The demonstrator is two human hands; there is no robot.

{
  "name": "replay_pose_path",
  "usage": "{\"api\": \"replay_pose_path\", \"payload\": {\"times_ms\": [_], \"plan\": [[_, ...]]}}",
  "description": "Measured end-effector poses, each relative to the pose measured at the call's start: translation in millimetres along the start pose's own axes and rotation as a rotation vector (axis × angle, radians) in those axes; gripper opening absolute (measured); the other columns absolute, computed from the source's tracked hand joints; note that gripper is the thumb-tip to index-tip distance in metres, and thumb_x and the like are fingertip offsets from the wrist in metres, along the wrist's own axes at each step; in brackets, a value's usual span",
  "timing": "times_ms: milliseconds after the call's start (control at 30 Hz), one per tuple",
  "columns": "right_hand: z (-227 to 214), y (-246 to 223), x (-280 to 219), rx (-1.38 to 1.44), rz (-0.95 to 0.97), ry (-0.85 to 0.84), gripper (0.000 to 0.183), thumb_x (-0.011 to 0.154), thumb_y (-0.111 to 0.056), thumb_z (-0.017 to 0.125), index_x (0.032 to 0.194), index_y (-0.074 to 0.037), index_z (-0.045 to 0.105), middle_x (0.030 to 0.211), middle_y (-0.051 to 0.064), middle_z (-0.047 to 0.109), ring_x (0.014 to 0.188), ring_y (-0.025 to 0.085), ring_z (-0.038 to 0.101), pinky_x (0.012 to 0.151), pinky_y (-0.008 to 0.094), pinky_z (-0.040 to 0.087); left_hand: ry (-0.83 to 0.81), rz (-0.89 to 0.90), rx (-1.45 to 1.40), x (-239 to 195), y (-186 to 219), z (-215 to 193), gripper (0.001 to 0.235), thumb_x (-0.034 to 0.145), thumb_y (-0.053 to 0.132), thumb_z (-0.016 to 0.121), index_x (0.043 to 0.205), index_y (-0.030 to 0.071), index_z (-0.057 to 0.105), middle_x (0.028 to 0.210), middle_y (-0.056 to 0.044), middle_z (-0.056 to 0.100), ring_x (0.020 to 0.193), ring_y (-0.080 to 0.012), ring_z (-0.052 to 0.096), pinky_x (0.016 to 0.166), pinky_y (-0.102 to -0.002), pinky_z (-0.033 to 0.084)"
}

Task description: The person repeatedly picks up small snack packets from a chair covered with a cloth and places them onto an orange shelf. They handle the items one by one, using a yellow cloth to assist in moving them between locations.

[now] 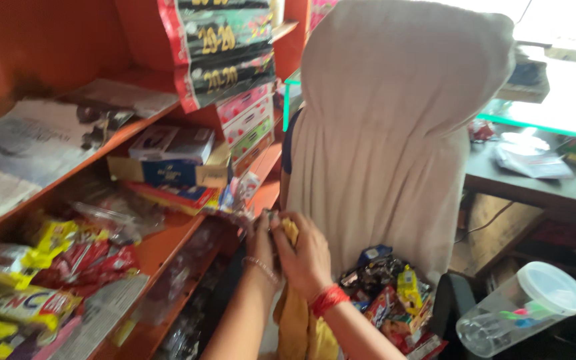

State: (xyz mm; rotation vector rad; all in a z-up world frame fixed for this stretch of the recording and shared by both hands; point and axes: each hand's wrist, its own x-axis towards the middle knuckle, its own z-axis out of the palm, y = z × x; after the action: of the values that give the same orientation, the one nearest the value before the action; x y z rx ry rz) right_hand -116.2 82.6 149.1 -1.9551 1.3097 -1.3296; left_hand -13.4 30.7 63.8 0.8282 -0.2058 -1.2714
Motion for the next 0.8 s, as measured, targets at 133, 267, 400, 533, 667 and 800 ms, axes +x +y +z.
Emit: {"api": "replay_pose_path", "payload": {"times_ms": [133, 267, 400, 533, 667, 800], "plan": [[5, -5, 10, 0.037, -0.026, -0.019, 0.028, 0.094, -0.034, 0.065, 0.11, -0.011, 0.07, 0.102, 0.02, 0.074, 0.1, 0.042, 0.069, 0.084, 0.046, 0.053, 0.025, 0.036, 0.077, -7, 17, 14, 0.026, 0.099, 0.035, 0.055, 0.116, 0.015, 0.052, 0.097, -0.006, 0.063, 0.087, -0.0209, 0.066, 0.075, -0.039, 0.058], [4, -11, 18, 0.024, 0.072, -0.151, 0.033, 0.092, -0.038, 0.065, 0.116, -0.015, 0.07, 0.096, 0.021, 0.075, 0.097, 0.041, 0.072, 0.083, 0.046, 0.055, 0.11, 0.064, 0.13, -2, 28, 13, 0.029, 0.1, 0.034, 0.057, 0.121, 0.014, 0.053, 0.102, -0.006, 0.063, 0.09, -0.02, 0.065, 0.078, -0.039, 0.057], [4, -23, 14, 0.001, 0.044, -0.19, 0.041, 0.09, -0.039, 0.067, 0.125, -0.016, 0.067, 0.099, 0.022, 0.075, 0.1, 0.043, 0.07, 0.083, 0.047, 0.054, 0.123, 0.165, 0.225, -2, 36, 8, 0.038, 0.099, 0.035, 0.058, 0.128, 0.01, 0.061, 0.111, -0.006, 0.068, 0.096, -0.0182, 0.068, 0.083, -0.037, 0.059], [6, -49, 24, 0.044, 0.066, -0.22, 0.046, 0.088, -0.037, 0.068, 0.13, -0.017, 0.067, 0.096, 0.02, 0.078, 0.095, 0.037, 0.075, 0.081, 0.043, 0.056, -0.063, 0.206, 0.13, -17, 71, 18, 0.047, 0.099, 0.04, 0.049, 0.135, 0.011, 0.057, 0.12, -0.008, 0.07, 0.105, -0.0197, 0.069, 0.088, -0.035, 0.059], [12, -80, 37, 0.242, -0.006, -0.214, 0.047, 0.086, -0.03, 0.072, 0.13, -0.014, 0.068, 0.09, 0.015, 0.081, 0.086, 0.021, 0.08, 0.077, 0.035, 0.058, -0.065, 0.198, 0.135, -49, 117, 30, 0.049, 0.1, 0.045, 0.045, 0.135, 0.013, 0.056, 0.123, -0.01, 0.067, 0.108, -0.0212, 0.068, 0.089, -0.036, 0.057], [21, -122, 53, 0.333, -0.122, -0.19, 0.044, 0.086, -0.023, 0.075, 0.127, -0.011, 0.07, 0.093, 0.01, 0.081, 0.086, 0.01, 0.075, 0.078, 0.03, 0.058, -0.001, 0.334, 0.17, -70, 176, 51, 0.048, 0.1, 0.044, 0.05, 0.139, 0.017, 0.054, 0.13, -0.001, 0.066, 0.116, -0.016, 0.066, 0.096, -0.033, 0.054]]}}
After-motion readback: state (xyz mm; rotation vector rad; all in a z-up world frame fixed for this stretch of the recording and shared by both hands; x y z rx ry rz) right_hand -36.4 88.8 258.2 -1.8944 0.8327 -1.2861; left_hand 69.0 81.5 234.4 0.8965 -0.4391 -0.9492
